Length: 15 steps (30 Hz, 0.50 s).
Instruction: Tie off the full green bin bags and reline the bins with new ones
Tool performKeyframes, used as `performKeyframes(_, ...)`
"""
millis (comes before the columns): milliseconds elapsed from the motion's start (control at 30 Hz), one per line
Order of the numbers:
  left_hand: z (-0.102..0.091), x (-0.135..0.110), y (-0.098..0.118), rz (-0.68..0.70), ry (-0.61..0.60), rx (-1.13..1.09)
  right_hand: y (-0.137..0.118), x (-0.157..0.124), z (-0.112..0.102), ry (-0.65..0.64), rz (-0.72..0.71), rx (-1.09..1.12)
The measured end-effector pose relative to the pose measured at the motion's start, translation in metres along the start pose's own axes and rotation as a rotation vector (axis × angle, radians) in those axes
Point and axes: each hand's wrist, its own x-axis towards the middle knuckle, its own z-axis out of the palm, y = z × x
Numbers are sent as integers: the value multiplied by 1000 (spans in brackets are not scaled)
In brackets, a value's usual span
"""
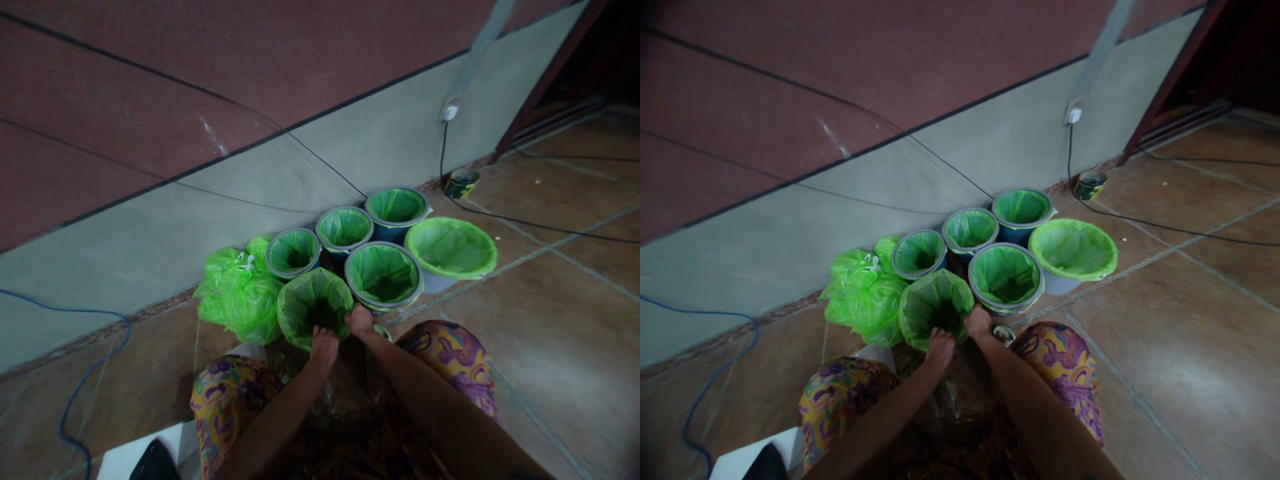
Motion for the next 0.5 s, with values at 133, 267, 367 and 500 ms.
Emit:
performKeyframes(133,3,-3,-12,69,-6,25,3,2,-3,-54,35,-29)
performKeyframes(267,12,-4,-23,140,7,90,9,5,-6,-117,27,-23)
performKeyframes(367,14,-9,-28,170,27,106,12,6,-7,-138,29,10)
performKeyframes(500,7,-20,-25,129,8,95,17,2,-9,-153,42,89)
